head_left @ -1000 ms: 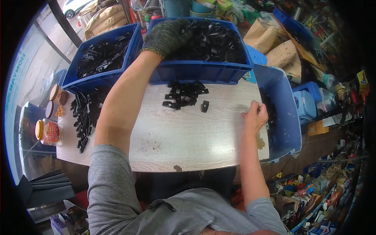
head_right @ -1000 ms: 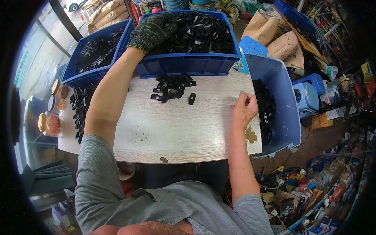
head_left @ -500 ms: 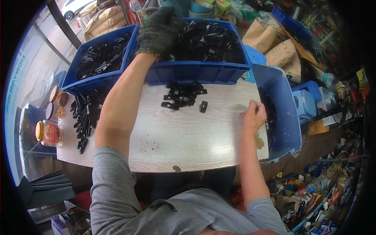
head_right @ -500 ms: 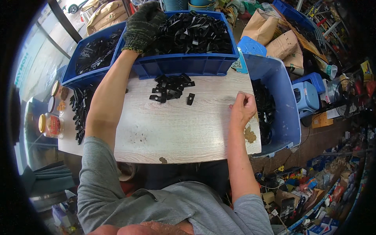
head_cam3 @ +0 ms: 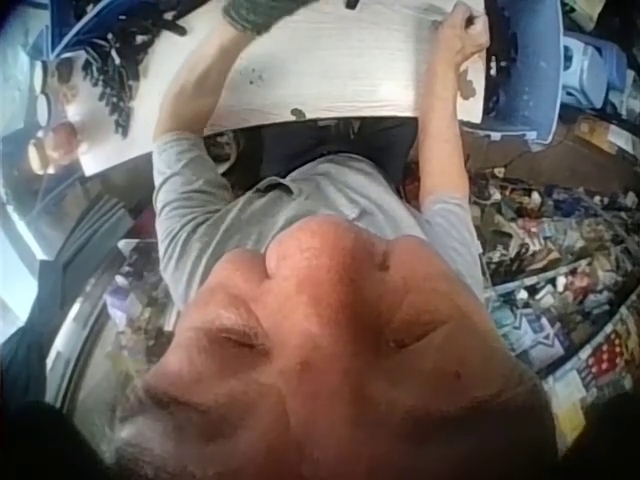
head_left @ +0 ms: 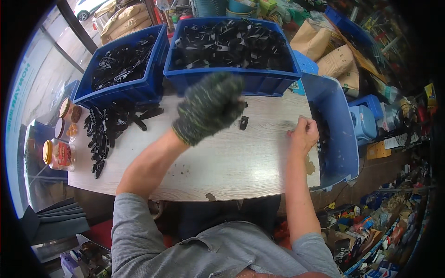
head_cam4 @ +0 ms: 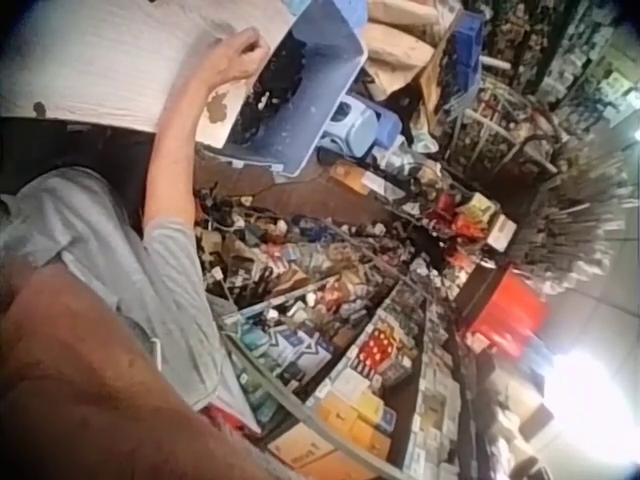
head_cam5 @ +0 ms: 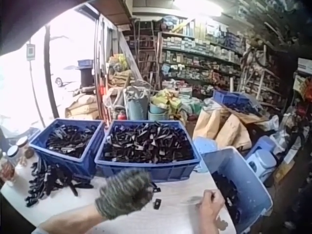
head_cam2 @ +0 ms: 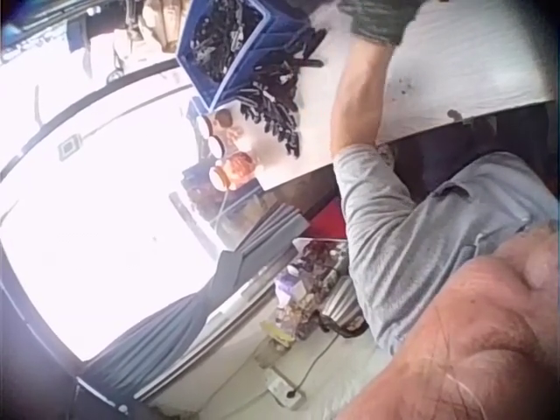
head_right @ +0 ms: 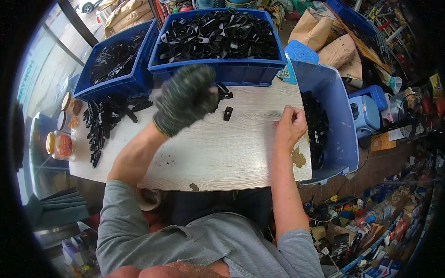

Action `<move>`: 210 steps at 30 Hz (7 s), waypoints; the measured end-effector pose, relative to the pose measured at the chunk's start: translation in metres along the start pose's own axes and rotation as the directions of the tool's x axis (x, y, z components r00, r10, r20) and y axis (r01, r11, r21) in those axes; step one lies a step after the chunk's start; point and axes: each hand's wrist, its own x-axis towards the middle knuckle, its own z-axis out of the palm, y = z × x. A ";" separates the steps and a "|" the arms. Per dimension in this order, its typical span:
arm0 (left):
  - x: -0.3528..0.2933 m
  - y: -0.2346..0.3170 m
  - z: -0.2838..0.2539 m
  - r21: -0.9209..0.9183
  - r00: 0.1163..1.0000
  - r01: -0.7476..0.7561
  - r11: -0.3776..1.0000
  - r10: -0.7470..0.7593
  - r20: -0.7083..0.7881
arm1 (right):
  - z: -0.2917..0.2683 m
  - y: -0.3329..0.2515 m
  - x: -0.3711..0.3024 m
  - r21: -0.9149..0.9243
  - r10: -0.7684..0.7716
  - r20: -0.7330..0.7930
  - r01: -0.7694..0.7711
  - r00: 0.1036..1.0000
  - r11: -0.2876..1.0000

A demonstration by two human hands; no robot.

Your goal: Sorting and inspecting small black plastic components from bins onto a workbench.

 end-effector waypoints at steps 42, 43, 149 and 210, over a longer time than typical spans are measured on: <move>0.087 -0.043 0.070 0.466 0.896 0.169 0.869 -0.332 0.295 | 0.004 0.004 0.000 0.031 -0.035 0.004 0.035 0.999 0.999; 0.090 -0.042 0.070 0.459 0.892 0.170 0.872 -0.334 0.304 | 0.003 0.005 0.001 0.024 -0.027 0.000 0.027 1.000 0.999; 0.121 -0.120 0.066 0.395 0.664 0.178 0.901 -0.406 0.628 | 0.002 0.001 0.001 0.037 0.015 -0.009 -0.015 1.000 0.999; 0.103 -0.102 0.036 0.151 0.947 0.189 0.970 -0.221 0.232 | 0.005 0.000 -0.002 0.023 -0.005 0.008 0.005 1.000 1.000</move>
